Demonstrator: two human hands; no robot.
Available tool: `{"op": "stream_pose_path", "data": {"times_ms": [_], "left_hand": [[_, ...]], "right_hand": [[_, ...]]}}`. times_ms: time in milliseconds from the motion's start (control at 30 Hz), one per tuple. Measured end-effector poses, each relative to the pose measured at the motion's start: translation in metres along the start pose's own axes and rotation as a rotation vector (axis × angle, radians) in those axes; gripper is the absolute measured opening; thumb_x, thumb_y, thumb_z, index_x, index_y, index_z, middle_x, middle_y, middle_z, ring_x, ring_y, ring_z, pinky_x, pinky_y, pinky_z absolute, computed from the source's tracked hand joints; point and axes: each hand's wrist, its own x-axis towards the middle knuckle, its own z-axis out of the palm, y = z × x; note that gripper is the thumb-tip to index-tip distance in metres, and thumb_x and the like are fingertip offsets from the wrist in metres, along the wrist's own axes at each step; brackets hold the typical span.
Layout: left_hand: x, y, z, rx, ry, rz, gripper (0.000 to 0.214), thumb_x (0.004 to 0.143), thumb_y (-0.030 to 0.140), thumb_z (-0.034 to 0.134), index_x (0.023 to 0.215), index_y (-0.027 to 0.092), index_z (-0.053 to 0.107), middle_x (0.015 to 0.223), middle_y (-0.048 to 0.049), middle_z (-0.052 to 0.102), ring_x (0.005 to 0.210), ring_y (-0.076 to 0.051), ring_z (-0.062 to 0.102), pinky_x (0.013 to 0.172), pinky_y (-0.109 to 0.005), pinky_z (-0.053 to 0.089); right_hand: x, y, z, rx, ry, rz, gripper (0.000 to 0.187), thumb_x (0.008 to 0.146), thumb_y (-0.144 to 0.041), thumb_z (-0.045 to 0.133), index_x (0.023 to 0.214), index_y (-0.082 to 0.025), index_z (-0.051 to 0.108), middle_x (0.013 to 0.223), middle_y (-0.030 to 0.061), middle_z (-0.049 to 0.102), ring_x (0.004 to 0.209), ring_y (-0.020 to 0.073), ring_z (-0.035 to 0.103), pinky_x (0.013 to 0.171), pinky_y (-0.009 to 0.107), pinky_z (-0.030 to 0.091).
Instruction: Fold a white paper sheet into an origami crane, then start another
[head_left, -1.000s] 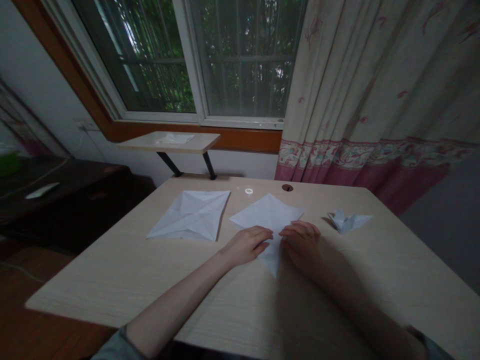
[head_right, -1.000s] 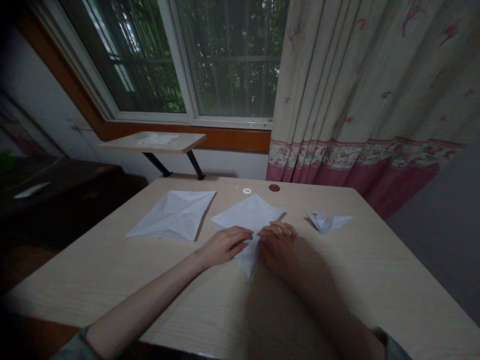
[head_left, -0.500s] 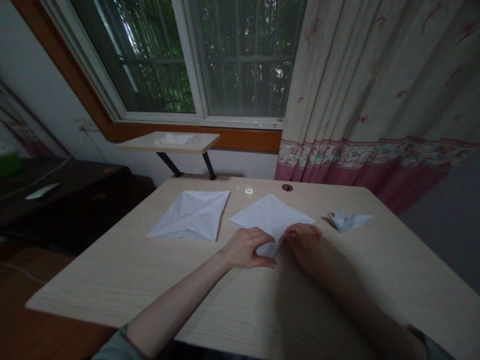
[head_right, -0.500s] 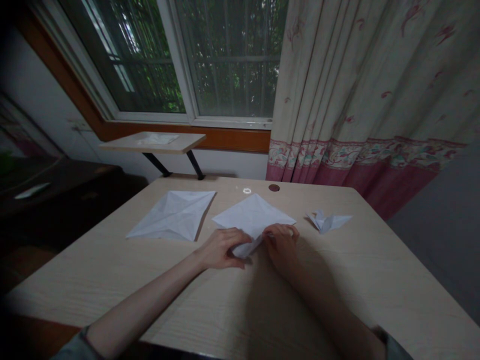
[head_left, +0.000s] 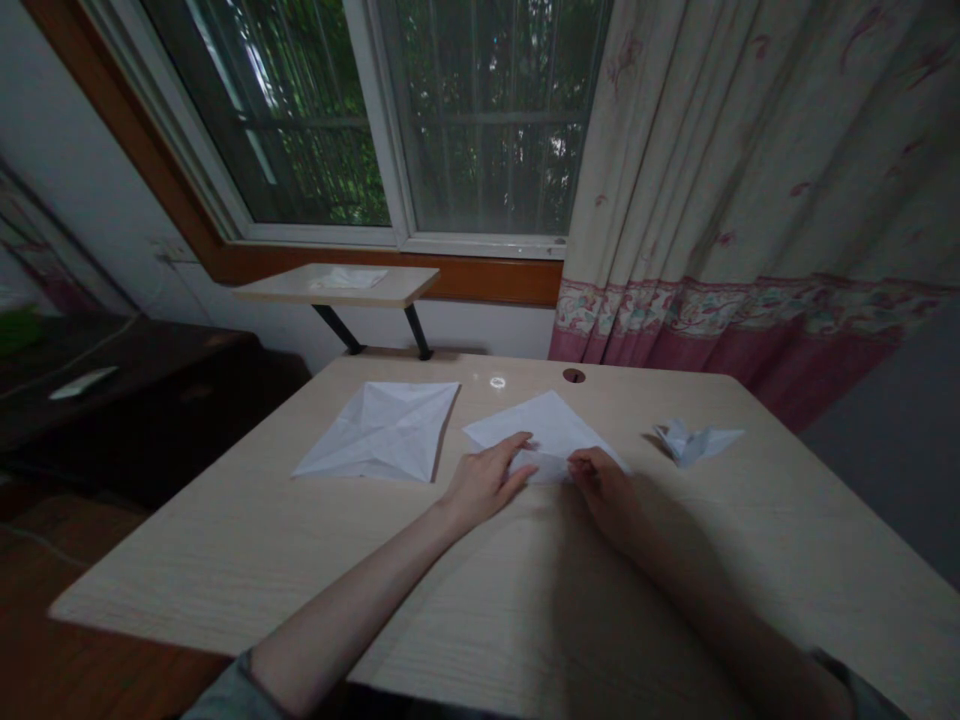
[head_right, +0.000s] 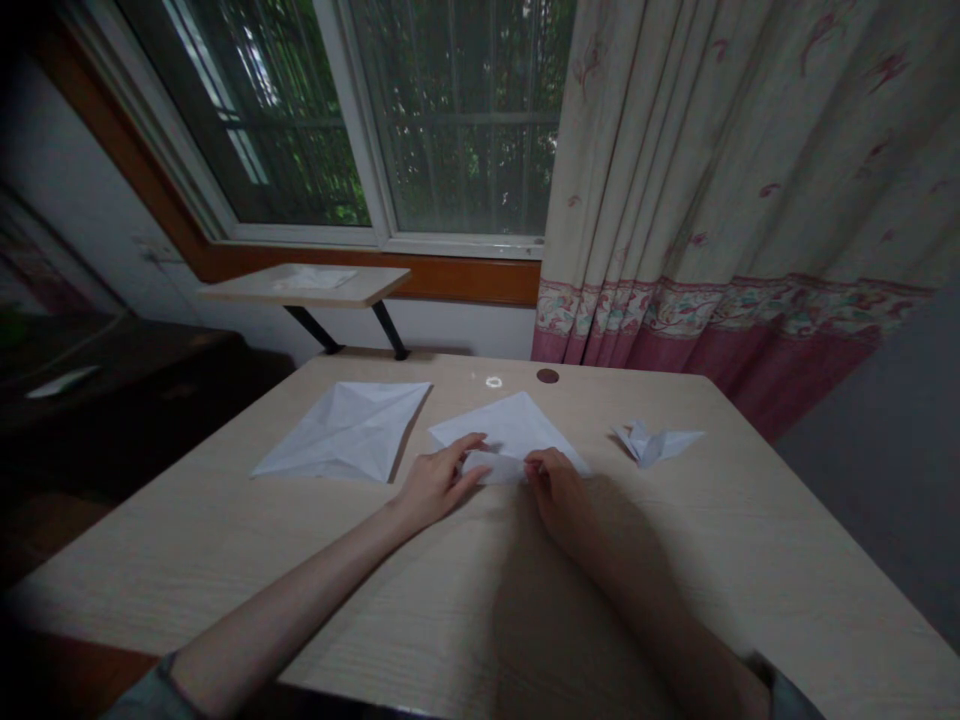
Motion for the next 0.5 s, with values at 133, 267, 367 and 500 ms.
{"op": "stream_pose_path", "data": {"times_ms": [133, 267, 367, 500], "left_hand": [[0.002, 0.001, -0.001, 0.027, 0.126, 0.118, 0.045, 0.105, 0.034, 0.048, 0.146, 0.019, 0.038, 0.137, -0.0139, 0.063, 0.121, -0.023, 0.065, 0.098, -0.038, 0.057], [0.003, 0.001, -0.005, 0.147, 0.165, 0.317, 0.044, 0.103, 0.018, 0.045, 0.147, 0.018, 0.041, 0.143, -0.0163, 0.058, 0.135, -0.026, 0.053, 0.108, -0.045, 0.049], [0.002, 0.002, -0.006, 0.252, 0.084, 0.407, 0.038, 0.102, 0.012, 0.043, 0.139, 0.019, 0.051, 0.141, -0.013, 0.061, 0.138, -0.025, 0.051, 0.115, -0.048, 0.042], [0.002, 0.003, -0.003, 0.321, 0.015, 0.468, 0.025, 0.104, 0.015, 0.048, 0.126, 0.019, 0.06, 0.135, -0.0071, 0.067, 0.136, -0.023, 0.053, 0.121, -0.049, 0.035]], "right_hand": [[-0.002, 0.005, 0.003, 0.092, -0.015, 0.038, 0.017, 0.102, -0.03, 0.045, 0.105, -0.026, 0.061, 0.097, 0.0062, 0.074, 0.088, 0.0233, 0.072, 0.081, 0.039, 0.058], [-0.006, 0.011, 0.01, 0.099, 0.012, 0.006, 0.018, 0.1, -0.027, 0.048, 0.112, -0.026, 0.061, 0.105, 0.0078, 0.073, 0.096, 0.0245, 0.071, 0.088, 0.043, 0.058], [-0.01, 0.014, 0.015, 0.097, 0.048, -0.014, 0.025, 0.099, -0.025, 0.046, 0.12, -0.026, 0.059, 0.111, 0.0093, 0.071, 0.103, 0.0255, 0.07, 0.093, 0.048, 0.057], [-0.013, 0.019, 0.019, 0.079, 0.051, -0.033, 0.029, 0.099, -0.025, 0.044, 0.126, -0.026, 0.055, 0.116, 0.0101, 0.069, 0.108, 0.0261, 0.068, 0.097, 0.05, 0.056]]}}
